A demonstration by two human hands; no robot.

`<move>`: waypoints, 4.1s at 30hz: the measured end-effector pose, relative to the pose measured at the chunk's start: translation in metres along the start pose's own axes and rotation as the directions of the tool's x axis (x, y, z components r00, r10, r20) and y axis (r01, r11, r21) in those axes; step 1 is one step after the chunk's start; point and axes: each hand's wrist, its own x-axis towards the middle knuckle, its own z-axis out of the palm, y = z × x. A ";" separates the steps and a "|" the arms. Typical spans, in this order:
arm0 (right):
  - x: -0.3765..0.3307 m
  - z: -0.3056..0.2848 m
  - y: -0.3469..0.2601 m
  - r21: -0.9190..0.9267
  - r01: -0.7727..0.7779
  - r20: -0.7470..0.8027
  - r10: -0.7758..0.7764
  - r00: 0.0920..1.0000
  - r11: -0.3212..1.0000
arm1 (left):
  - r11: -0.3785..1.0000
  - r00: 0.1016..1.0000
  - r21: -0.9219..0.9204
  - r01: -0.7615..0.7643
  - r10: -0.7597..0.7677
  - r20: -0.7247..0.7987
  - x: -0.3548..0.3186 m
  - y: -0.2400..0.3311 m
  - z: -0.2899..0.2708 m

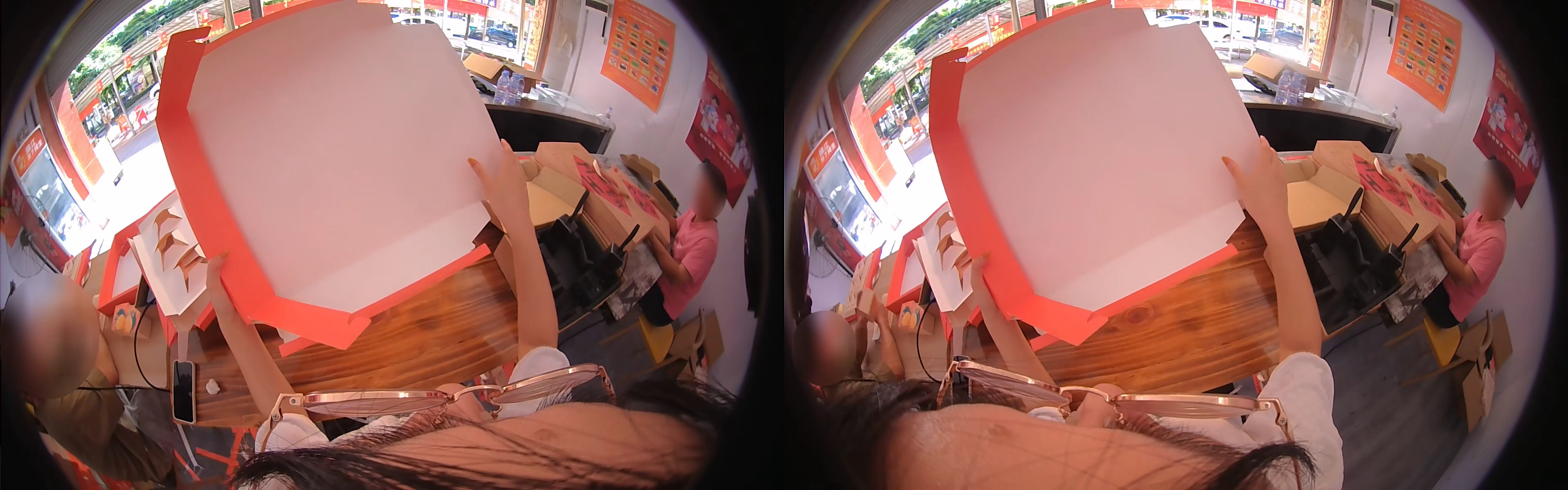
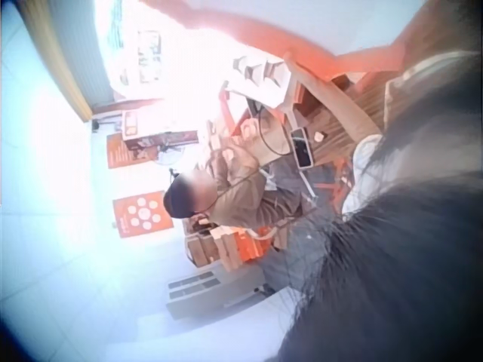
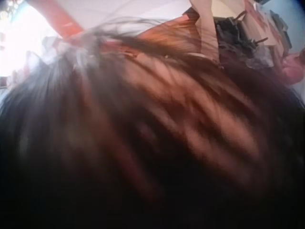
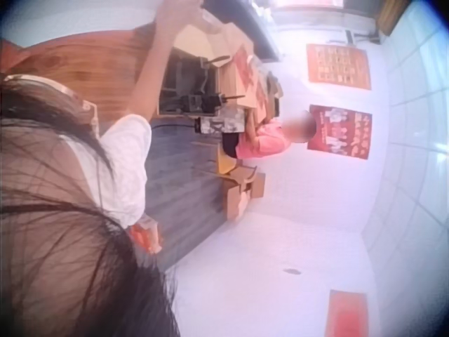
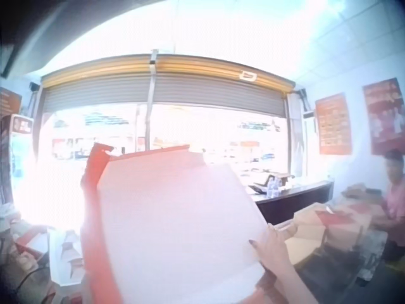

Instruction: The person assembles a red and white paper box by folding a pre-cut sheet and tucking flaps into slots. They then place a white paper insert into the box and set it aside.

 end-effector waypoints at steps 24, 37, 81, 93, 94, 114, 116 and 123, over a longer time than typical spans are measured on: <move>0.035 -0.079 0.057 0.946 -0.263 0.195 0.319 0.928 0.189 | 0.996 0.991 -0.005 0.084 -0.083 0.108 0.001 -0.022 0.014; 0.009 -0.148 -0.077 0.953 -0.046 -0.044 0.287 0.957 0.299 | 0.666 0.976 0.724 -0.178 0.210 0.047 0.002 -0.056 0.038; 0.050 -0.199 0.054 0.958 -0.094 -0.035 0.432 0.901 0.273 | 0.989 0.816 0.043 0.139 -0.139 0.560 -0.001 -0.002 -0.026; 0.052 -0.213 -0.040 0.676 0.174 -0.473 0.241 0.848 0.716 | 0.635 0.942 0.751 -0.179 -0.109 0.317 0.028 -0.026 0.110; 0.048 -0.214 -0.046 0.661 0.181 -0.498 0.246 0.831 0.728 | 0.612 0.952 0.770 -0.179 -0.089 0.292 0.035 -0.036 0.113; 0.012 -0.214 0.067 0.942 -0.219 0.097 0.423 0.901 0.252 | 0.954 0.982 0.235 -0.186 0.177 0.059 0.012 -0.020 0.050; 0.013 -0.197 0.073 0.932 -0.259 0.129 0.435 0.891 0.253 | 0.986 0.994 0.133 -0.099 0.093 0.054 0.002 -0.013 0.048; 0.027 -0.115 0.144 0.920 -0.379 0.327 0.337 0.883 0.098 | 0.934 0.968 -0.326 0.150 -0.071 0.242 -0.013 -0.011 0.027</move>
